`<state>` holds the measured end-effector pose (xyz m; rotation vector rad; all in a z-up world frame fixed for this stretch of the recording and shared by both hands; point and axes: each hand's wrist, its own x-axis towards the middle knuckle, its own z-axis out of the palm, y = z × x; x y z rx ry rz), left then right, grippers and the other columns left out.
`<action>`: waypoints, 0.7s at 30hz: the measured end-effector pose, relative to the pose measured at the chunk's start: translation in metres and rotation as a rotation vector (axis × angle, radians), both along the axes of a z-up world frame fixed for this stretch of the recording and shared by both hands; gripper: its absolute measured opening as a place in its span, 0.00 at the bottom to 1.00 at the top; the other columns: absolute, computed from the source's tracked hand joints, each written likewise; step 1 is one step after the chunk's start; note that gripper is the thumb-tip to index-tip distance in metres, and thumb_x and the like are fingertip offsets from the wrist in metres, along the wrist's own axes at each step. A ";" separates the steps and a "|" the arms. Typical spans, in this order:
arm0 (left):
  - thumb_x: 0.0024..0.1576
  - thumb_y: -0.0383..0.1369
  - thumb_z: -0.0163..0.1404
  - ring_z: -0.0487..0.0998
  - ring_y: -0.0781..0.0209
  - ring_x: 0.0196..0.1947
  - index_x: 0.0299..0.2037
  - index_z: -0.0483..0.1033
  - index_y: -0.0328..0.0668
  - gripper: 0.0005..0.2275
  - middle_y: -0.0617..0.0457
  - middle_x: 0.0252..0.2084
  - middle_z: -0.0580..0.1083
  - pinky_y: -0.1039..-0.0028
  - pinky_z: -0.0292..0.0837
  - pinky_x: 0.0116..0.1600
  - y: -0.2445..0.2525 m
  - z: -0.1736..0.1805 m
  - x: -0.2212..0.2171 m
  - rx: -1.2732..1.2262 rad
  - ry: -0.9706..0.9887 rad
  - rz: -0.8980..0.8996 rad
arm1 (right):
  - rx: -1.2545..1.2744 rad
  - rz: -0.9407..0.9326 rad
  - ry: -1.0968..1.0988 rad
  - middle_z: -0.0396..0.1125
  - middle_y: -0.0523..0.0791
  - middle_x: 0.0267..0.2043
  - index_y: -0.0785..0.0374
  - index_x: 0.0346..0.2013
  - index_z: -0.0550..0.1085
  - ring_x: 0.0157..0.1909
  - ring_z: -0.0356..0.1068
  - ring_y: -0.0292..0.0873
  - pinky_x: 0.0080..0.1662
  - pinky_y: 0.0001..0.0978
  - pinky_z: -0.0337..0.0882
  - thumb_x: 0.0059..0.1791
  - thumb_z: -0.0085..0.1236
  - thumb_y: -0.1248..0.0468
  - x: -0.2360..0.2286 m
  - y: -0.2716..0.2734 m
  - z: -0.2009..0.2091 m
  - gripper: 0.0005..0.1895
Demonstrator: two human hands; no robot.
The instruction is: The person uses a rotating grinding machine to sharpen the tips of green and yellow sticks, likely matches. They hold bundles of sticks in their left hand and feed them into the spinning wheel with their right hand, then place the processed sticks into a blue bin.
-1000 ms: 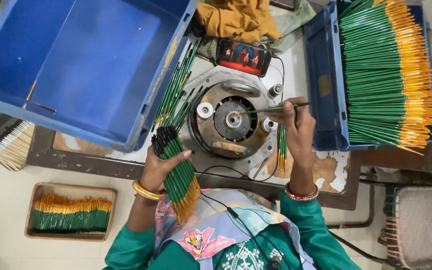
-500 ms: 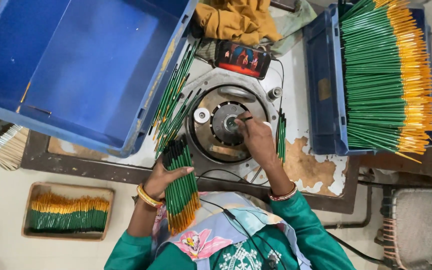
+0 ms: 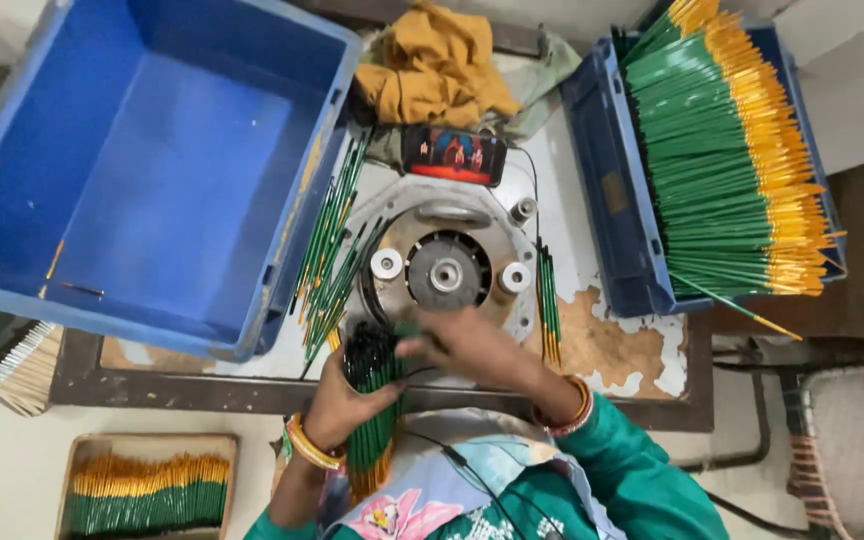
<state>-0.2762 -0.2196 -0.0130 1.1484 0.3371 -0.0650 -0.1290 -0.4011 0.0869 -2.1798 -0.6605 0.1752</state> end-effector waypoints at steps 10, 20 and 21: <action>0.51 0.23 0.64 0.82 0.57 0.35 0.45 0.75 0.30 0.15 0.43 0.39 0.79 0.67 0.82 0.39 0.024 0.002 -0.011 -0.008 0.078 0.115 | 0.174 -0.141 -0.017 0.73 0.45 0.28 0.66 0.46 0.76 0.26 0.70 0.33 0.29 0.28 0.68 0.61 0.50 0.66 0.014 -0.075 0.001 0.08; 0.45 0.21 0.60 0.84 0.54 0.33 0.53 0.68 0.48 0.25 0.48 0.36 0.78 0.61 0.86 0.35 0.017 -0.029 -0.028 -0.379 0.227 0.211 | -0.211 0.044 -0.209 0.68 0.58 0.27 0.66 0.43 0.71 0.31 0.71 0.64 0.31 0.51 0.68 0.54 0.58 0.61 0.025 -0.013 -0.070 0.11; 0.45 0.21 0.60 0.84 0.54 0.33 0.53 0.68 0.48 0.25 0.48 0.36 0.78 0.61 0.86 0.35 0.018 -0.042 -0.028 -0.382 0.234 0.215 | -0.214 0.048 -0.202 0.68 0.58 0.27 0.66 0.43 0.71 0.31 0.71 0.64 0.31 0.51 0.68 0.54 0.58 0.61 0.025 -0.015 -0.074 0.11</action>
